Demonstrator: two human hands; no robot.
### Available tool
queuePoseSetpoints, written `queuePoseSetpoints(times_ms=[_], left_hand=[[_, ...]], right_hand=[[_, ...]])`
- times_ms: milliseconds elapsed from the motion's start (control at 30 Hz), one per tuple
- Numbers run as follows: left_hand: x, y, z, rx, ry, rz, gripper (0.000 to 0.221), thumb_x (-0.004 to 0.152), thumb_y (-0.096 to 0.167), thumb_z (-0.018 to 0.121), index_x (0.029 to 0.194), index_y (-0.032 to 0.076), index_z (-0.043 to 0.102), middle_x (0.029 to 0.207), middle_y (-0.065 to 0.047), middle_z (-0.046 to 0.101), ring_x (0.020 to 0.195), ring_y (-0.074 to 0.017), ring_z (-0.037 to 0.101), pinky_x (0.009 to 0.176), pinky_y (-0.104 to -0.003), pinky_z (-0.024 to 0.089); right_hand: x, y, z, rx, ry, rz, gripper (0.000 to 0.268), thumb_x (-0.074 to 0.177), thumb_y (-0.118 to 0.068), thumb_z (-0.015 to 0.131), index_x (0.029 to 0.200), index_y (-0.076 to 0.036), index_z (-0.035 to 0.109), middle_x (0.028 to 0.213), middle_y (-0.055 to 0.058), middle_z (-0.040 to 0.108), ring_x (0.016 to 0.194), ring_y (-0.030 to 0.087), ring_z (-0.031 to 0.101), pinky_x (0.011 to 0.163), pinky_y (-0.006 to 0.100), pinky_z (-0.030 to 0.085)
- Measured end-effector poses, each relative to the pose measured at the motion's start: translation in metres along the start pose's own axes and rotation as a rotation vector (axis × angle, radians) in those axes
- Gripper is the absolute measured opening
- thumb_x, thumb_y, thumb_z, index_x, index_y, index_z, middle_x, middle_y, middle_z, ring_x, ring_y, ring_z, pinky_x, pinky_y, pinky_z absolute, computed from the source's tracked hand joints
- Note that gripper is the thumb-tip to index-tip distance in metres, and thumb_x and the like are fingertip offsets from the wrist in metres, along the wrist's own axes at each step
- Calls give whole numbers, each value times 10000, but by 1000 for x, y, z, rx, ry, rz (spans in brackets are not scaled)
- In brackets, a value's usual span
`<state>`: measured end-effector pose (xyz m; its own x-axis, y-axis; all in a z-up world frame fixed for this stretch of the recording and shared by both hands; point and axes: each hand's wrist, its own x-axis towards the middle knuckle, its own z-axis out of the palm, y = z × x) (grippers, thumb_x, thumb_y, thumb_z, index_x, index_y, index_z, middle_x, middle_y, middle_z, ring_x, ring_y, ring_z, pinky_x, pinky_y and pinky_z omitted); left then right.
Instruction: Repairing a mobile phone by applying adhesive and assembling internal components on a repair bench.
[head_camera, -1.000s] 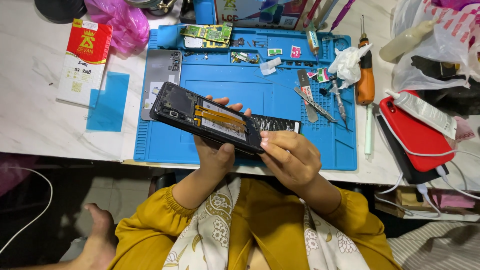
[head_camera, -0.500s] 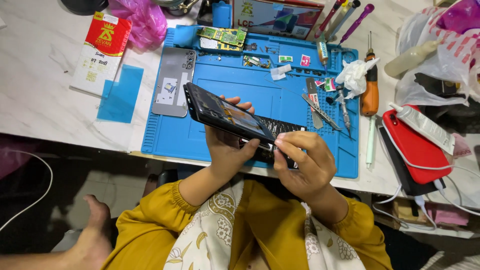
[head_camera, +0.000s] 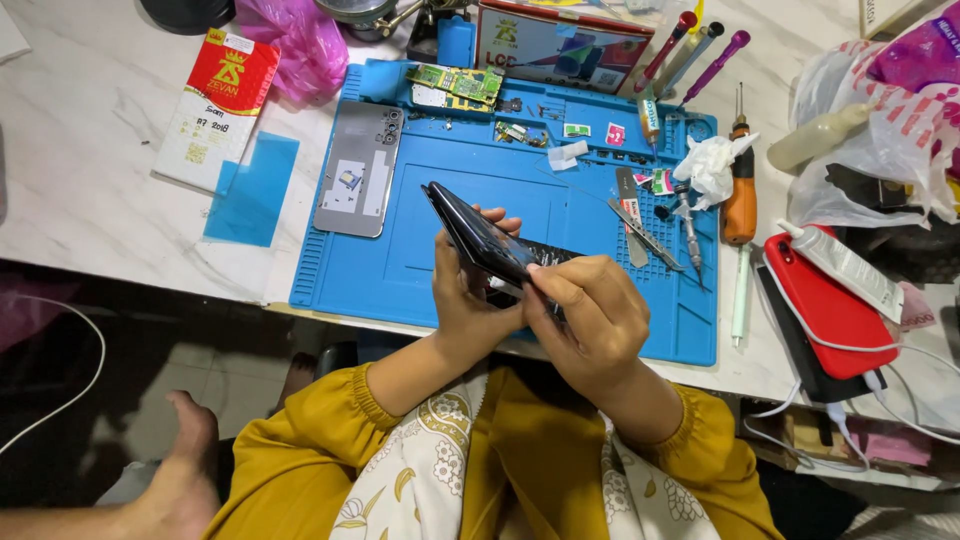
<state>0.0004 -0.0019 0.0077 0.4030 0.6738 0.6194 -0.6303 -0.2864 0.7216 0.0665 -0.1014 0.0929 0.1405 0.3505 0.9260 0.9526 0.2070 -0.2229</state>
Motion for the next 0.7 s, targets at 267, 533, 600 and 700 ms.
queuePoseSetpoints(times_ms=[267, 533, 600, 700], left_hand=[[1, 4, 0, 32, -9, 4, 926, 690, 4, 917, 1421, -49, 352, 1317, -215, 561, 1159, -367, 679, 1030, -535, 563], [-4, -2, -1, 44, -30, 66, 963, 674, 123, 963, 1411, -74, 375, 1312, -217, 571, 1165, -383, 677, 1034, -527, 556], [-5, 1, -1, 64, -25, 76, 922, 692, 98, 948, 1407, -73, 390, 1311, -221, 565, 1168, -396, 675, 1030, -529, 548], [-4, 3, -1, 121, -28, 153, 929, 694, 183, 968, 1379, -89, 403, 1281, -231, 573, 1156, -433, 675, 1020, -554, 545]], right_hand=[[2, -1, -4, 14, -6, 25, 58, 859, 45, 804, 901, 50, 764, 797, 139, 700, 622, 282, 664, 557, 376, 569], [0, -6, -8, -3, 12, 20, 90, 863, 19, 792, 948, 50, 786, 819, 138, 706, 624, 265, 660, 564, 377, 574], [-5, -5, -10, -40, 25, 4, 63, 859, -7, 811, 898, 37, 789, 764, 117, 685, 575, 239, 627, 532, 358, 564], [-8, -6, -12, -26, 65, -52, 50, 838, 27, 806, 826, 56, 767, 728, 132, 683, 560, 262, 664, 523, 368, 574]])
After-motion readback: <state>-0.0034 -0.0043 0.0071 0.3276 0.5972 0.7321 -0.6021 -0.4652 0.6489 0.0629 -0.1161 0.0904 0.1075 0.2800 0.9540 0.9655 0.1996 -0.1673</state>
